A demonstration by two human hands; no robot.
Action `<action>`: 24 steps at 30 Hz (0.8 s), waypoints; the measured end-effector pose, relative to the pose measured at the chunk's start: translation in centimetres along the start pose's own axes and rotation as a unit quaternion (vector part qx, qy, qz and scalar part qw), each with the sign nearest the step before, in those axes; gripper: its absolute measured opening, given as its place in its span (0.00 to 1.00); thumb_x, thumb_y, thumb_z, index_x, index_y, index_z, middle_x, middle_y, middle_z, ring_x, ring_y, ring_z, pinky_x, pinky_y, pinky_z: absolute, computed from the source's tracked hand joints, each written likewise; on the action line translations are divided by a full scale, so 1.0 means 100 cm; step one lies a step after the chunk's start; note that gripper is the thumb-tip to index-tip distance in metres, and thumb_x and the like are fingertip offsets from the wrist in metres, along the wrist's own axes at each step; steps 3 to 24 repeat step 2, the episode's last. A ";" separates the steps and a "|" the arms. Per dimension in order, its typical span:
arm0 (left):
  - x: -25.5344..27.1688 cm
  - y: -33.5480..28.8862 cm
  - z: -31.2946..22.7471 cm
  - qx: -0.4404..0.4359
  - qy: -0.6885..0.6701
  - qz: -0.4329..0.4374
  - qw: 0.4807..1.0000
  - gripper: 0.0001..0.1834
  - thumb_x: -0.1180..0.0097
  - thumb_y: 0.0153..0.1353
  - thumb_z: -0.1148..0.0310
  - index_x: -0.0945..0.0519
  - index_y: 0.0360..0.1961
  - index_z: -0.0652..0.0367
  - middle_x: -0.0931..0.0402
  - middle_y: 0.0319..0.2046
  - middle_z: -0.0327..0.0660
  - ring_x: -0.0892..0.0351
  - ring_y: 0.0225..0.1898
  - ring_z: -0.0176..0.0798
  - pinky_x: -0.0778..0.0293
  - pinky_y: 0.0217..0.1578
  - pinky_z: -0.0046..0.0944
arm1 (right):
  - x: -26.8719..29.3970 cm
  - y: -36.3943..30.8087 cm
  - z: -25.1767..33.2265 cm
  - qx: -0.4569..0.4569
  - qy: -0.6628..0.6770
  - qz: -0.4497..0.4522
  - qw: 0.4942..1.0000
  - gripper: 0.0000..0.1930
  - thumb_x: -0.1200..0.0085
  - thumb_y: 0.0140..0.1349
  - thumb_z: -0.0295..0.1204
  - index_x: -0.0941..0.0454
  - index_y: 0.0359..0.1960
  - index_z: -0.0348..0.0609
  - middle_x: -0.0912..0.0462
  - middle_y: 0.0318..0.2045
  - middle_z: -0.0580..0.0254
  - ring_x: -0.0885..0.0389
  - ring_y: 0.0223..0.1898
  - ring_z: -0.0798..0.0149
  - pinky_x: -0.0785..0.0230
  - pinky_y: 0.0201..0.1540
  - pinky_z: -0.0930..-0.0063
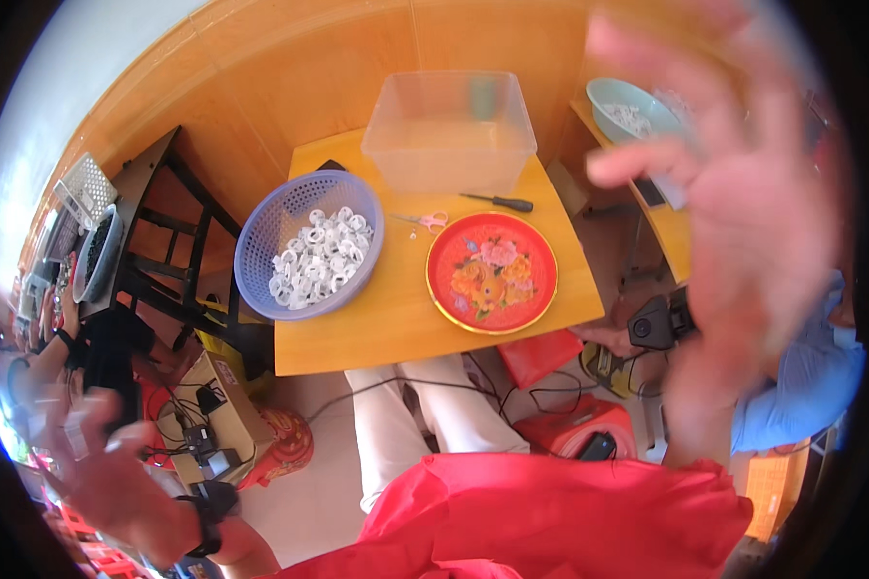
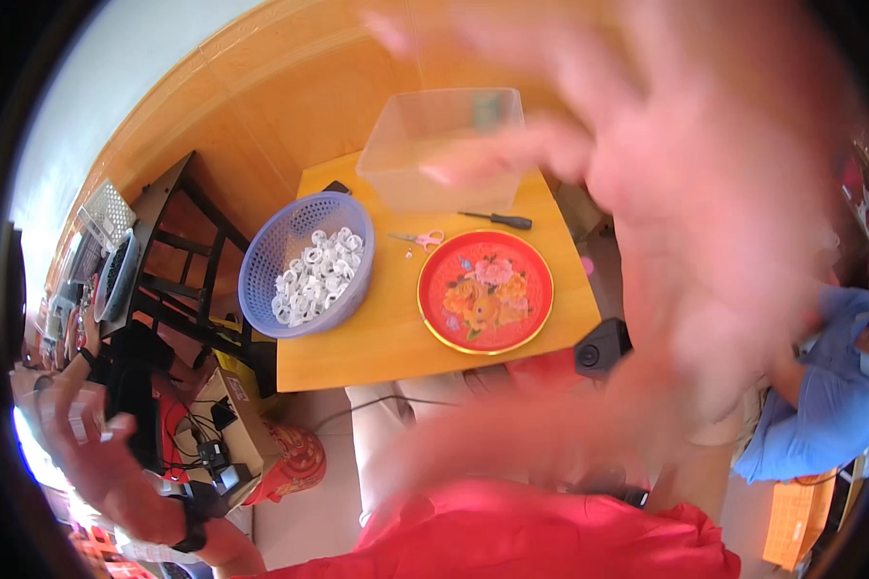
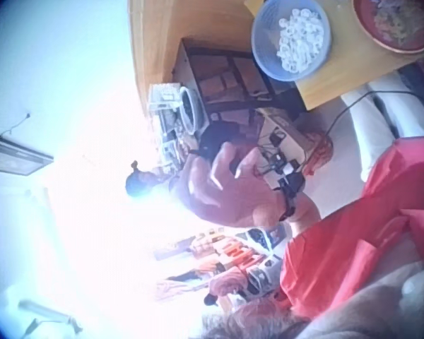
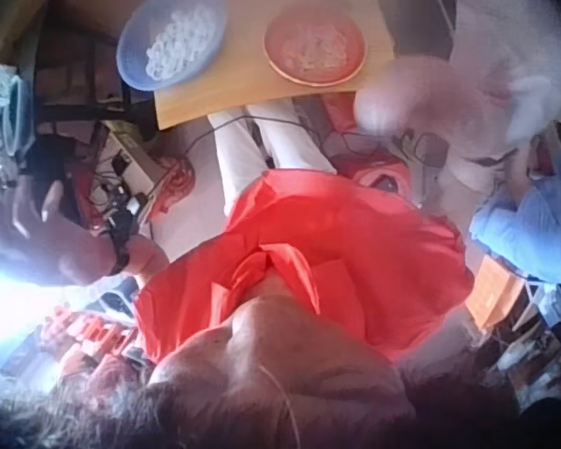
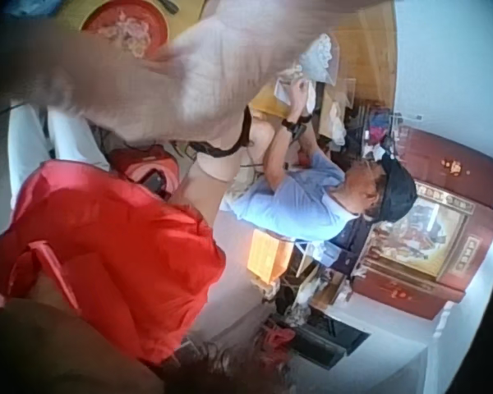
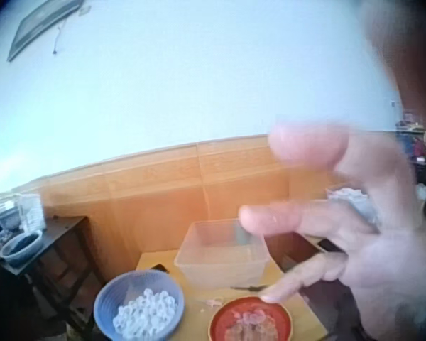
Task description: Sorting and assembling small industrial components into containers at a workstation.
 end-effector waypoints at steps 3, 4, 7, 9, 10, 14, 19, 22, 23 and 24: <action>-0.030 0.023 -0.070 -0.072 -0.173 -0.074 0.980 0.47 0.44 0.57 0.66 0.65 0.67 0.35 0.63 0.67 0.47 0.41 0.59 0.59 0.36 0.54 0.65 | 0.015 0.013 0.005 -0.036 -0.020 -0.016 0.999 0.29 0.42 0.51 0.34 0.38 0.54 0.44 0.45 0.61 0.47 0.32 0.55 0.48 0.29 0.43 0.65; -0.030 0.023 -0.070 -0.072 -0.173 -0.074 0.980 0.47 0.44 0.57 0.66 0.65 0.67 0.35 0.63 0.67 0.47 0.41 0.59 0.59 0.36 0.54 0.65 | 0.015 0.013 0.005 -0.036 -0.020 -0.016 0.999 0.29 0.42 0.51 0.34 0.38 0.54 0.44 0.45 0.61 0.47 0.32 0.55 0.48 0.29 0.43 0.65; -0.030 0.023 -0.070 -0.072 -0.173 -0.074 0.980 0.47 0.44 0.57 0.66 0.65 0.67 0.35 0.63 0.67 0.47 0.41 0.59 0.59 0.36 0.54 0.65 | 0.015 0.013 0.005 -0.036 -0.020 -0.016 0.999 0.29 0.42 0.51 0.34 0.38 0.54 0.44 0.45 0.61 0.47 0.32 0.55 0.48 0.29 0.43 0.65; -0.030 0.023 -0.070 -0.072 -0.173 -0.074 0.980 0.47 0.44 0.57 0.66 0.65 0.67 0.35 0.63 0.67 0.47 0.41 0.59 0.59 0.36 0.54 0.65 | 0.015 0.013 0.005 -0.036 -0.020 -0.016 0.999 0.29 0.42 0.51 0.34 0.38 0.54 0.44 0.45 0.61 0.47 0.32 0.55 0.48 0.29 0.43 0.65; -0.030 0.023 -0.070 -0.072 -0.173 -0.074 0.980 0.47 0.44 0.57 0.66 0.65 0.67 0.35 0.63 0.67 0.47 0.41 0.59 0.59 0.36 0.54 0.65 | 0.015 0.013 0.005 -0.036 -0.020 -0.016 0.999 0.29 0.42 0.51 0.34 0.38 0.54 0.44 0.45 0.61 0.47 0.32 0.55 0.48 0.29 0.43 0.65; -0.030 0.023 -0.070 -0.072 -0.173 -0.074 0.980 0.47 0.44 0.57 0.66 0.65 0.67 0.35 0.63 0.67 0.47 0.41 0.59 0.59 0.36 0.54 0.65 | 0.015 0.013 0.005 -0.036 -0.020 -0.016 0.999 0.29 0.42 0.51 0.34 0.38 0.54 0.44 0.45 0.61 0.47 0.32 0.55 0.48 0.29 0.43 0.65; -0.030 0.023 -0.070 -0.072 -0.173 -0.074 0.980 0.47 0.44 0.57 0.66 0.65 0.67 0.35 0.63 0.67 0.47 0.41 0.59 0.59 0.36 0.54 0.65 | 0.015 0.013 0.005 -0.036 -0.020 -0.016 0.999 0.29 0.42 0.51 0.34 0.38 0.54 0.44 0.45 0.61 0.47 0.32 0.55 0.48 0.29 0.43 0.65; -0.030 0.023 -0.070 -0.072 -0.173 -0.074 0.980 0.47 0.44 0.57 0.66 0.65 0.67 0.35 0.63 0.67 0.47 0.41 0.59 0.59 0.36 0.54 0.65 | 0.015 0.013 0.005 -0.036 -0.020 -0.016 0.999 0.29 0.42 0.51 0.34 0.38 0.54 0.44 0.45 0.61 0.47 0.32 0.55 0.48 0.29 0.43 0.65; -0.030 0.023 -0.070 -0.072 -0.173 -0.074 0.980 0.47 0.44 0.57 0.66 0.65 0.67 0.35 0.63 0.67 0.47 0.41 0.59 0.59 0.36 0.54 0.65 | 0.015 0.013 0.005 -0.036 -0.020 -0.016 0.999 0.29 0.42 0.51 0.34 0.38 0.54 0.44 0.45 0.61 0.47 0.32 0.55 0.48 0.29 0.43 0.65; -0.030 0.023 -0.070 -0.072 -0.173 -0.074 0.980 0.47 0.44 0.57 0.66 0.65 0.67 0.35 0.63 0.67 0.47 0.41 0.59 0.59 0.36 0.54 0.65 | 0.015 0.013 0.005 -0.036 -0.020 -0.016 0.999 0.29 0.42 0.51 0.34 0.38 0.54 0.44 0.45 0.61 0.47 0.32 0.55 0.48 0.29 0.43 0.65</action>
Point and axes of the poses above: each hand's wrist, its own y-axis towards the middle knuckle, its own x-axis out of the back of the hand, z = x × y, the point moved 4 cm from there along y, towards the middle knuckle
